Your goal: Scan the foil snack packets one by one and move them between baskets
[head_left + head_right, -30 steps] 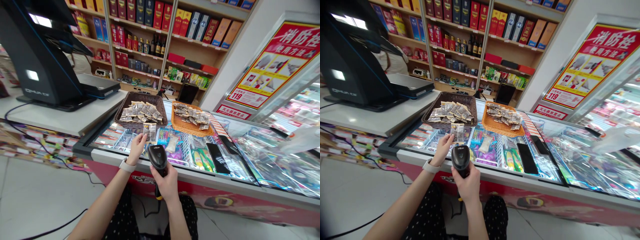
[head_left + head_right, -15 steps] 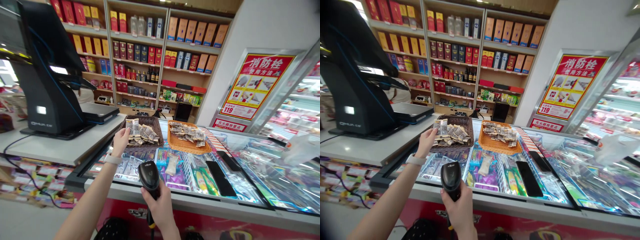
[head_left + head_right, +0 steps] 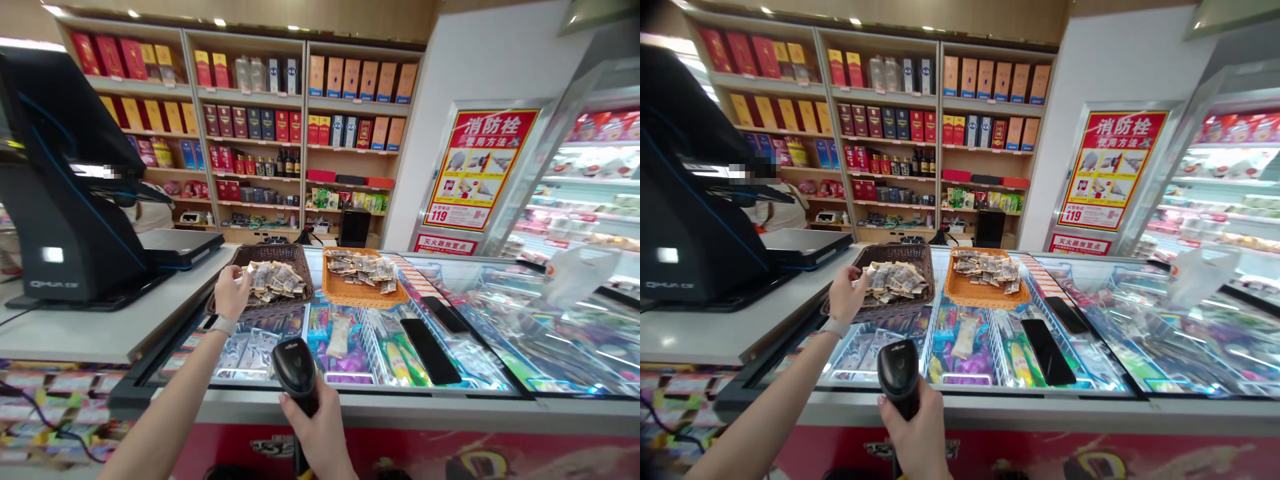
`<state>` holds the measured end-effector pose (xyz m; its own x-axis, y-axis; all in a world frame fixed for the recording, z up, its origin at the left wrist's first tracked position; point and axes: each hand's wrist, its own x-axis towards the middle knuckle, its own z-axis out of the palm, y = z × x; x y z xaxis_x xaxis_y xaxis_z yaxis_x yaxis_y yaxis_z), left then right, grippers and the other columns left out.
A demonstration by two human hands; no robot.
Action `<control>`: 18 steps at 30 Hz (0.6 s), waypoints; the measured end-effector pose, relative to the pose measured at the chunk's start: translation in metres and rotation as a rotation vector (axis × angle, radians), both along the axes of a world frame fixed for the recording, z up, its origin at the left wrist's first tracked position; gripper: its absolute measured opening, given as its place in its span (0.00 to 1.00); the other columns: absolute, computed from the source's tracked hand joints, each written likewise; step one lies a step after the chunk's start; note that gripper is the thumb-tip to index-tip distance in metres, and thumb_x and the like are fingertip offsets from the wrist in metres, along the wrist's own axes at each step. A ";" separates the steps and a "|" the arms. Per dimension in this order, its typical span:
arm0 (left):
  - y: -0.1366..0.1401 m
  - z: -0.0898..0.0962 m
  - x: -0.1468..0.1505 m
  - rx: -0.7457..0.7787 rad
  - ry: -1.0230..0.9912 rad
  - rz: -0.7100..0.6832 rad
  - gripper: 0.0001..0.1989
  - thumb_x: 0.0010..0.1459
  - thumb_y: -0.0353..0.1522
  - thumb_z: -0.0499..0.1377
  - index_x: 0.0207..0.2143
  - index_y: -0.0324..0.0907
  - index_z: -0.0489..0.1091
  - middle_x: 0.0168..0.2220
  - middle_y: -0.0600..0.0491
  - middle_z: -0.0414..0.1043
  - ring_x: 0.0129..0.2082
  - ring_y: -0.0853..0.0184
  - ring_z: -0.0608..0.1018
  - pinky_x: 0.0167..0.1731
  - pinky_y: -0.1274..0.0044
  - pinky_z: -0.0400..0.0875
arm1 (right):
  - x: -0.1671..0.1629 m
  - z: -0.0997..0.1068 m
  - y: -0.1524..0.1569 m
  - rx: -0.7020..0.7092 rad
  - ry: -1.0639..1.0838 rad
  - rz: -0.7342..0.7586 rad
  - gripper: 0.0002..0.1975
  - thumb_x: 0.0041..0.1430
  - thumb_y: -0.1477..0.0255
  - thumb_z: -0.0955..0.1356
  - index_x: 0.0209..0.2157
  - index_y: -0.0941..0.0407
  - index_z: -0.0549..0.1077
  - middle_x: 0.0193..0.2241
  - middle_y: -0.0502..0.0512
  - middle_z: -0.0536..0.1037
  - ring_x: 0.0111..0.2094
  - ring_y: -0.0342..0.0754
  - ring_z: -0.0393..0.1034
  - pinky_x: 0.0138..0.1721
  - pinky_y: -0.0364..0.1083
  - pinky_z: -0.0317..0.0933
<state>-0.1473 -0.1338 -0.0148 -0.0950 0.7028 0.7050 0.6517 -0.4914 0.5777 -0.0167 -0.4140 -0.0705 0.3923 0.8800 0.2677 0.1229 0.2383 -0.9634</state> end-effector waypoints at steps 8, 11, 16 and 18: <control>-0.080 0.012 0.110 0.074 0.087 -0.498 0.07 0.62 0.36 0.54 0.38 0.43 0.67 0.36 0.49 0.71 0.35 0.63 0.72 0.40 0.73 0.66 | 0.058 -0.006 -0.022 0.040 0.060 -0.298 0.19 0.57 0.56 0.73 0.32 0.60 0.81 0.23 0.54 0.80 0.26 0.51 0.72 0.28 0.44 0.66; -0.080 0.006 0.169 0.017 0.204 -0.640 0.07 0.63 0.37 0.54 0.38 0.43 0.66 0.38 0.48 0.73 0.38 0.62 0.75 0.42 0.72 0.67 | 0.085 -0.015 -0.034 0.015 0.062 -0.402 0.20 0.56 0.55 0.73 0.29 0.59 0.80 0.21 0.54 0.78 0.24 0.50 0.71 0.27 0.44 0.65; -0.044 -0.001 0.259 -0.261 0.368 -0.647 0.06 0.62 0.36 0.54 0.37 0.42 0.67 0.40 0.43 0.77 0.43 0.56 0.78 0.45 0.69 0.68 | 0.119 -0.032 -0.050 -0.003 0.104 -0.501 0.21 0.57 0.53 0.73 0.29 0.59 0.80 0.21 0.55 0.79 0.23 0.51 0.72 0.28 0.46 0.68; -0.029 -0.002 0.287 -0.447 0.372 -0.558 0.08 0.60 0.37 0.58 0.34 0.42 0.68 0.39 0.40 0.77 0.46 0.50 0.78 0.46 0.66 0.68 | 0.128 -0.038 -0.054 -0.010 0.121 -0.519 0.21 0.57 0.53 0.73 0.29 0.59 0.80 0.21 0.55 0.79 0.23 0.52 0.72 0.29 0.46 0.68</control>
